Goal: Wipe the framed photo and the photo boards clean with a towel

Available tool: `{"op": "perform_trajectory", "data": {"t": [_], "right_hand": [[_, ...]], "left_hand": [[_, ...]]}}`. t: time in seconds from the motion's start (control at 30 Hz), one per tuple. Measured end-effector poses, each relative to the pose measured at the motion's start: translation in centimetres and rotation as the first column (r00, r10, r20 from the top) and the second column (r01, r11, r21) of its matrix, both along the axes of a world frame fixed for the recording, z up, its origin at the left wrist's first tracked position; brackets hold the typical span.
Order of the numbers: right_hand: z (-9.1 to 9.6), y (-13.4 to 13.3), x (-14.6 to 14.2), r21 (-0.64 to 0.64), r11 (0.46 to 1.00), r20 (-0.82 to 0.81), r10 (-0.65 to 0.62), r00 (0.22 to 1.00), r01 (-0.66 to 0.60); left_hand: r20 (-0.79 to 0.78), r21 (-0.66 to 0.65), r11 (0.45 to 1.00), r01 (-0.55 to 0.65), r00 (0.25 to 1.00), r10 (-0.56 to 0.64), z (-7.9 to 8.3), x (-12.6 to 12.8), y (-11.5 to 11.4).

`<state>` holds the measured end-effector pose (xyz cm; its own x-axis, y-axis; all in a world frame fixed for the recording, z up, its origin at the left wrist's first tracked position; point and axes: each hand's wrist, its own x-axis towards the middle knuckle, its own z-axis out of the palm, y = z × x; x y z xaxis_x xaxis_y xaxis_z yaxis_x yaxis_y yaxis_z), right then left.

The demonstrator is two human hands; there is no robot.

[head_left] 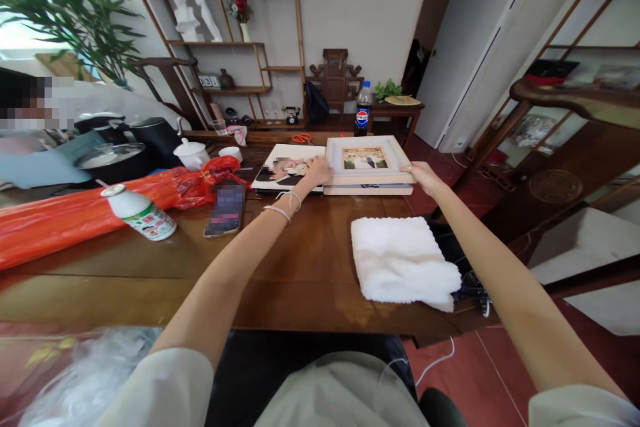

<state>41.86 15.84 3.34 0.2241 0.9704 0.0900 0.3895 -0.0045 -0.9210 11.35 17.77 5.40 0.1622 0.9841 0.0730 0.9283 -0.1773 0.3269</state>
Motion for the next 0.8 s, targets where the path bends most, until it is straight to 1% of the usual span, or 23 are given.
{"op": "perform_trajectory", "data": {"t": [0.1,0.2,0.37,0.53,0.8], "right_hand": [[-0.4,-0.1,0.1,-0.002,1.0,0.005,0.011,1.0,-0.011],[-0.8,-0.1,0.2,0.006,1.0,0.008,0.02,1.0,-0.02],[-1.3,-0.4,0.3,0.008,1.0,0.038,0.029,0.999,-0.03],[-1.0,-1.2,0.0,-0.011,0.999,0.084,0.038,0.996,-0.037],[-0.5,-1.8,-0.3,-0.027,1.0,0.174,-0.004,0.985,0.009]], "left_hand": [[-0.014,0.012,1.0,-0.026,1.0,0.026,-0.6,0.0,-0.1],[-0.038,0.023,1.0,-0.021,0.999,0.022,-0.9,0.0,0.0],[-0.073,0.06,0.998,-0.006,0.997,0.01,-1.1,0.0,0.0],[-0.06,0.067,0.998,0.002,0.998,0.002,-1.0,-0.3,-0.5],[-0.033,0.037,0.998,-0.055,0.998,0.056,-1.3,-0.4,-0.8]]}}
